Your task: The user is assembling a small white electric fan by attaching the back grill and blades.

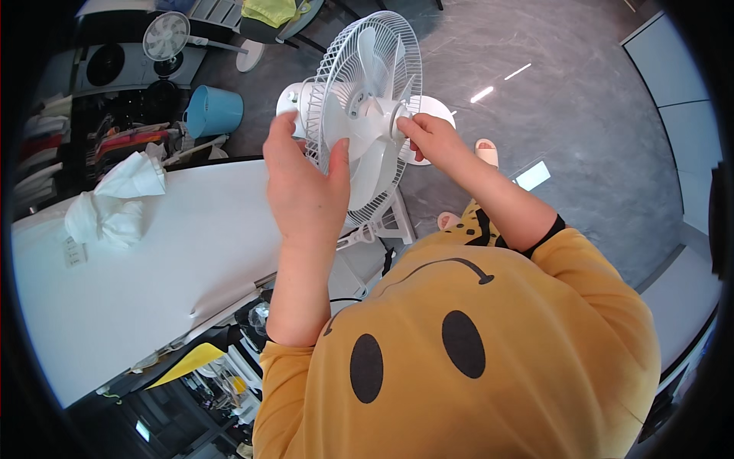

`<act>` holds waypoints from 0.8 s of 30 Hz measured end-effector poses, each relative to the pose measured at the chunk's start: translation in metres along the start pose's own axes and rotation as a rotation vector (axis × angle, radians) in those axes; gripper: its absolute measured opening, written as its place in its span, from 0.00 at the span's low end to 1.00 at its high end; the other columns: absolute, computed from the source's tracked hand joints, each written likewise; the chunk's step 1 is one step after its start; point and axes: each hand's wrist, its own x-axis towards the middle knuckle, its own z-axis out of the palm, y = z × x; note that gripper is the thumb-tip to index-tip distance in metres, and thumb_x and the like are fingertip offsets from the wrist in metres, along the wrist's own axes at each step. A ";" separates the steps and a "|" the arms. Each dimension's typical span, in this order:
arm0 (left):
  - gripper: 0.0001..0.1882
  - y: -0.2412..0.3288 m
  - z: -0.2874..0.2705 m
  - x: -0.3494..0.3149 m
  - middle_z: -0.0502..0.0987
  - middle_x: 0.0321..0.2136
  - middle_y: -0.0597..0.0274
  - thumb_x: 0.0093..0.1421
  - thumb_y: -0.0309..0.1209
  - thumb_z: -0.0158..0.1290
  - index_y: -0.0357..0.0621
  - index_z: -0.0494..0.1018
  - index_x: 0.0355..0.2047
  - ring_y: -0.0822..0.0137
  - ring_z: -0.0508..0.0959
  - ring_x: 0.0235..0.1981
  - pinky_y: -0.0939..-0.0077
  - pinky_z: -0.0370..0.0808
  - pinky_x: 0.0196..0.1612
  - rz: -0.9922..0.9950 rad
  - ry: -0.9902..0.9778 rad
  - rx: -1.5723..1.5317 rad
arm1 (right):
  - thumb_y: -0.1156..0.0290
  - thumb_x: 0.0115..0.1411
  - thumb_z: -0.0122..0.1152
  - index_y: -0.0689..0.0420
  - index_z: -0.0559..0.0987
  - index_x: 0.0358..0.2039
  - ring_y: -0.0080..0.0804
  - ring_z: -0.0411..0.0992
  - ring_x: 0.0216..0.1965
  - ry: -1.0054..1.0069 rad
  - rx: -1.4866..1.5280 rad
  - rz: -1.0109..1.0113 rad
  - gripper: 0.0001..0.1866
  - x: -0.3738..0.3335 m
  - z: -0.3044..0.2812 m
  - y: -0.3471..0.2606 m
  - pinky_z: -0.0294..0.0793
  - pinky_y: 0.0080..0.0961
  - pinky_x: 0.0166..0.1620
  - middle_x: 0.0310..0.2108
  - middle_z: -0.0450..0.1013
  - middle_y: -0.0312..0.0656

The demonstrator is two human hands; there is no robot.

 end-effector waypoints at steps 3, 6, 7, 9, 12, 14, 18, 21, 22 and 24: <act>0.34 0.017 -0.005 0.009 0.71 0.39 0.50 0.50 0.26 0.57 0.42 0.56 0.57 0.55 0.76 0.38 0.67 0.73 0.37 -0.130 -0.149 0.054 | 0.48 0.59 0.50 0.64 0.74 0.25 0.24 0.67 0.16 0.019 -0.057 -0.076 0.26 0.002 -0.001 0.005 0.66 0.22 0.22 0.17 0.68 0.37; 0.35 0.015 -0.001 0.010 0.72 0.33 0.50 0.50 0.25 0.54 0.40 0.54 0.58 0.53 0.76 0.32 0.66 0.73 0.34 -0.119 -0.187 0.068 | 0.48 0.59 0.49 0.63 0.74 0.24 0.24 0.67 0.16 0.020 -0.005 -0.073 0.27 0.001 -0.003 0.005 0.66 0.22 0.21 0.16 0.68 0.37; 0.35 0.012 0.001 0.009 0.72 0.33 0.50 0.50 0.25 0.54 0.40 0.54 0.58 0.53 0.76 0.32 0.66 0.73 0.34 -0.118 -0.189 0.069 | 0.48 0.59 0.49 0.63 0.74 0.24 0.24 0.67 0.16 0.021 -0.003 -0.071 0.27 0.001 -0.003 0.004 0.66 0.22 0.21 0.16 0.68 0.37; 0.34 0.007 0.003 0.006 0.71 0.33 0.51 0.50 0.24 0.53 0.39 0.55 0.58 0.54 0.74 0.30 0.65 0.73 0.31 0.037 -0.169 0.115 | 0.47 0.60 0.49 0.63 0.74 0.23 0.25 0.67 0.15 -0.021 0.076 0.085 0.28 0.003 -0.006 0.002 0.66 0.23 0.21 0.16 0.67 0.37; 0.34 0.003 0.005 0.005 0.70 0.32 0.52 0.49 0.23 0.53 0.39 0.55 0.57 0.54 0.74 0.29 0.65 0.72 0.30 0.057 -0.171 0.137 | 0.46 0.60 0.48 0.63 0.73 0.25 0.25 0.66 0.14 -0.043 0.041 0.135 0.28 0.003 -0.008 0.003 0.67 0.22 0.21 0.16 0.67 0.37; 0.33 0.005 0.006 0.006 0.70 0.32 0.52 0.49 0.23 0.53 0.38 0.56 0.57 0.54 0.74 0.29 0.66 0.72 0.30 0.056 -0.176 0.145 | 0.47 0.60 0.49 0.63 0.72 0.27 0.25 0.66 0.13 0.051 0.083 0.065 0.26 0.004 -0.004 0.009 0.67 0.21 0.21 0.17 0.68 0.38; 0.33 0.005 0.007 0.004 0.70 0.33 0.51 0.49 0.22 0.53 0.39 0.56 0.57 0.54 0.74 0.29 0.66 0.72 0.30 0.076 -0.152 0.156 | 0.53 0.59 0.54 0.61 0.67 0.33 0.23 0.66 0.13 0.065 0.361 0.025 0.21 -0.002 -0.001 0.003 0.66 0.18 0.19 0.18 0.68 0.38; 0.33 0.006 0.009 0.003 0.70 0.33 0.52 0.49 0.22 0.53 0.39 0.57 0.57 0.54 0.74 0.29 0.65 0.72 0.30 0.075 -0.152 0.143 | 0.57 0.58 0.58 0.61 0.65 0.35 0.22 0.65 0.12 0.095 0.382 0.107 0.19 -0.006 0.001 -0.014 0.64 0.17 0.17 0.17 0.68 0.38; 0.33 0.005 0.010 0.003 0.70 0.33 0.52 0.49 0.22 0.53 0.39 0.57 0.57 0.54 0.74 0.29 0.65 0.72 0.30 0.077 -0.153 0.142 | 0.57 0.58 0.58 0.61 0.65 0.35 0.22 0.65 0.12 0.097 0.382 0.106 0.19 -0.006 0.002 -0.013 0.64 0.17 0.17 0.17 0.68 0.38; 0.33 0.004 0.011 0.004 0.70 0.33 0.52 0.48 0.22 0.53 0.40 0.57 0.57 0.55 0.74 0.29 0.66 0.72 0.30 0.091 -0.134 0.150 | 0.61 0.57 0.60 0.60 0.65 0.37 0.23 0.65 0.15 0.130 0.326 -0.015 0.18 -0.005 0.006 -0.005 0.67 0.20 0.21 0.17 0.67 0.37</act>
